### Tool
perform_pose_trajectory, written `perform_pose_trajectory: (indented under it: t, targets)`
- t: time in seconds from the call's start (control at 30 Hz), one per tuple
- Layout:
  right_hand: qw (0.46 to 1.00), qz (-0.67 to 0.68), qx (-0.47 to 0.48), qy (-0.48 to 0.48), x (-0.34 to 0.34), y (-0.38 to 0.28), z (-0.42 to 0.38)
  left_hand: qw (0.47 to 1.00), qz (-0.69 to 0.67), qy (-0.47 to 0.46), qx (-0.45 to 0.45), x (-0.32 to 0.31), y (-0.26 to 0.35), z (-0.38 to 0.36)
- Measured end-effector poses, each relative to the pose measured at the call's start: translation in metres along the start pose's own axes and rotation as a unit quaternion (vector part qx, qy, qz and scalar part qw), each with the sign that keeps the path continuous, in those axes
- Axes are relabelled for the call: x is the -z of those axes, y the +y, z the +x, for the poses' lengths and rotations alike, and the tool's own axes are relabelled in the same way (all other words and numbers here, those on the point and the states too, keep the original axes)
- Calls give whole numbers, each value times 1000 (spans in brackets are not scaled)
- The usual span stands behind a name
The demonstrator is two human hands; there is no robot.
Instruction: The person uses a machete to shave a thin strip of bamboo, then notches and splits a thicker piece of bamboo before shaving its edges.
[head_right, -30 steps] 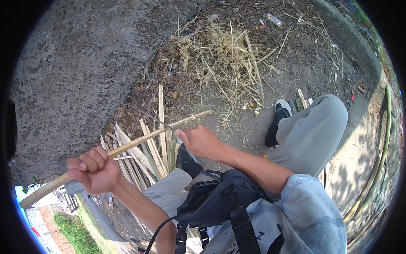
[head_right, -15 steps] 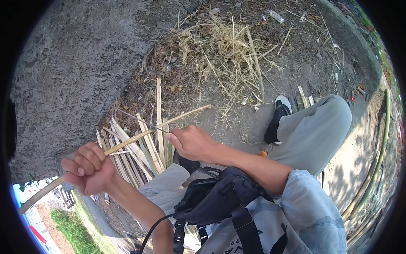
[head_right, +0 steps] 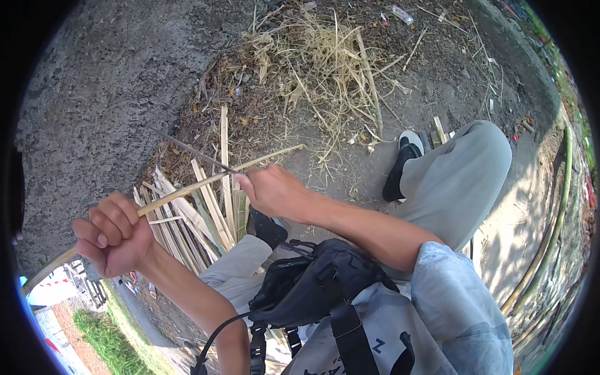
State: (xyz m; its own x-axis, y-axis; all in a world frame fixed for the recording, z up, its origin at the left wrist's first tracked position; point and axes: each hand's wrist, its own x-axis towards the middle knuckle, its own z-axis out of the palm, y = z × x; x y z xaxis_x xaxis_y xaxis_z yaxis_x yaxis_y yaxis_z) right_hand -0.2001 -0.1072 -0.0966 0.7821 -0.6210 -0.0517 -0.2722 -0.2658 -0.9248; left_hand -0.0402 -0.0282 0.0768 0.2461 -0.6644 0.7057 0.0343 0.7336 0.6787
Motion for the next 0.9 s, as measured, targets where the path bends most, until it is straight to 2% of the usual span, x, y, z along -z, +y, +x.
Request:
perform_pose_trajectory:
  t: [0.03,0.1,0.2,0.27,0.33,0.37,0.4,0.47,0.53,0.57,0.63,0.7,0.8,0.9]
  targets:
    - [998,-8,-62,-16,-11,33,-2,1000,8,20,-7,0,1,2]
    - [985,-29,-168,-28,-24,106,6,999,11,-20,-22,-5,0,3]
    - [981,17,-191,-36,1,64,5,998,23,-42,-33,-15,-5,4]
    - [999,-21,-19,16,-5,46,11,998,24,-50,-33,-14,-6,6]
    - [998,29,51,31,5,8,4,998,22,-52,-20,-14,-6,7]
    - [994,63,78,38,2,-1,-5,999,44,-5,-18,-14,-7,2]
    - [995,46,52,75,-14,17,-7,997,66,35,-21,-13,-7,1]
    - [991,13,-133,8,-36,80,-6,995,58,82,-22,-3,-3,4]
    - [989,-70,-128,5,-33,111,-8,996,60,52,-30,4,0,1]
    - [989,-53,-135,4,-31,113,2,997,60,36,-32,7,0,1]
    - [988,-21,-154,-23,-13,69,11,997,55,47,-38,8,3,-2]
    - [996,2,-86,-16,-2,25,7,998,37,36,-32,11,4,-3]
    - [999,49,15,-10,-13,-2,-5,999,21,28,-16,10,6,-4]
    - [987,-7,-161,-21,-42,100,2,998,30,45,-15,13,8,-6]
